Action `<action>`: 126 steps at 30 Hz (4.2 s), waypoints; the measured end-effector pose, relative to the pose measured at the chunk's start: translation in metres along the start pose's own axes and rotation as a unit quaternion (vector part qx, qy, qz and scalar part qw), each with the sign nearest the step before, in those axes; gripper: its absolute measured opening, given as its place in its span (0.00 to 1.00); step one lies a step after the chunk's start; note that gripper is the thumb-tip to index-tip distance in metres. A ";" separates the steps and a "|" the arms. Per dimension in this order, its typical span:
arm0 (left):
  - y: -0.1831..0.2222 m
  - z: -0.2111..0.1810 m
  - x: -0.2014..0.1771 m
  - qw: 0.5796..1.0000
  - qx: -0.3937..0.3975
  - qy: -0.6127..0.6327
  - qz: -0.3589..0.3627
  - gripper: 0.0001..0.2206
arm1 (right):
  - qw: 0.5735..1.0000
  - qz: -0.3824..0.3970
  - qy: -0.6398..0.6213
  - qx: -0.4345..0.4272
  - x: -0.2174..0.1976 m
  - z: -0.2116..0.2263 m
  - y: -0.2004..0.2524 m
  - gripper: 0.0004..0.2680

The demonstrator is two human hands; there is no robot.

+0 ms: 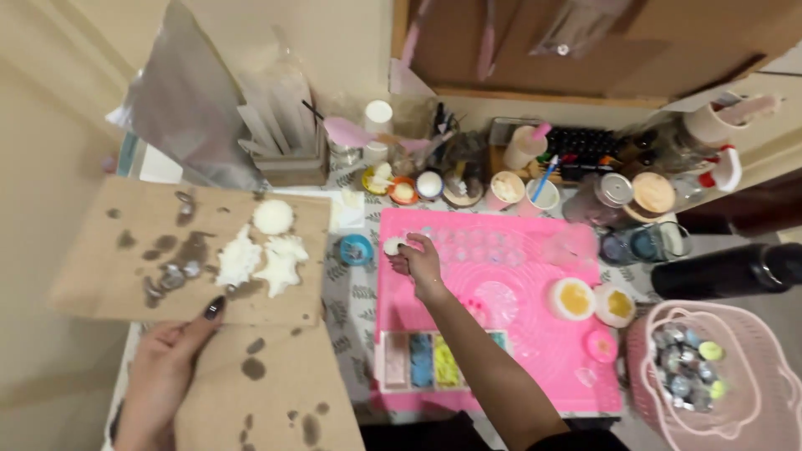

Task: The person places small round metal tins into clear plastic molds on a pink mat, then moves to a wooden board to remove white star-shaped wax pieces from a cardboard tray and place them on the table. The person continues to arrange the tins and wax pieces on the work surface.

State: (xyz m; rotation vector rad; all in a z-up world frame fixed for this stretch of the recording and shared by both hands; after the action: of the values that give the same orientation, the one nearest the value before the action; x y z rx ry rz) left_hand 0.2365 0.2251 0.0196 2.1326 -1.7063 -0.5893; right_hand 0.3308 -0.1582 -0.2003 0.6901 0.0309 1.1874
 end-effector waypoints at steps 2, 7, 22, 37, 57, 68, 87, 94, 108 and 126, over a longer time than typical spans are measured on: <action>-0.020 0.000 0.004 1.000 -0.007 0.004 0.029 0.12 | 1.000 -0.023 -0.016 0.002 0.014 -0.016 -0.040 0.14; -0.074 0.009 0.010 0.997 -0.022 -0.004 0.071 0.13 | 0.995 -0.082 -0.038 -0.049 0.026 -0.058 -0.140 0.14; -0.114 0.045 -0.023 0.997 0.022 0.014 0.074 0.12 | 0.988 -0.064 -0.143 -0.007 0.035 -0.045 -0.136 0.11; -0.105 0.084 -0.088 0.996 0.002 0.048 -0.080 0.14 | 0.990 0.036 0.135 0.012 0.063 -0.022 -0.122 0.10; -0.127 0.090 -0.045 0.997 0.040 0.047 0.052 0.14 | 0.937 0.006 0.299 -0.180 0.114 0.140 0.024 0.14; -0.082 0.048 0.038 0.988 0.004 0.068 0.136 0.13 | 0.711 0.135 0.526 -0.447 0.206 0.200 0.130 0.15; -0.083 0.072 0.045 0.992 -0.027 0.026 0.123 0.14 | 0.688 0.143 0.573 -0.422 0.213 0.180 0.129 0.21; -0.077 0.060 0.043 0.992 -0.015 0.044 0.116 0.14 | 0.692 0.139 0.534 -0.466 0.217 0.190 0.126 0.18; -0.088 0.078 -0.010 0.995 -0.032 0.069 0.065 0.16 | 0.798 0.053 0.493 -0.343 0.141 0.121 -0.018 0.19; -0.081 0.079 -0.043 0.993 -0.068 0.096 -0.006 0.18 | 0.765 -0.047 0.585 -0.266 0.207 0.018 -0.134 0.17</action>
State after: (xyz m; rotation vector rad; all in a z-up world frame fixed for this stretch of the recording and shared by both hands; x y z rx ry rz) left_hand 0.2552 0.2835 -0.0846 2.0340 -1.5082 -0.4709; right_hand 0.5327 -0.0154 -0.1865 -0.6331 0.7422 1.2785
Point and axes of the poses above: each hand's wrist, its own y-axis away from the middle knuckle, its own x-axis out of the palm, z = x × y, the point moved 3 cm from there along -y, towards the middle knuckle, and after that the axes turned 2 degrees about -x, right-handed, at the moved point
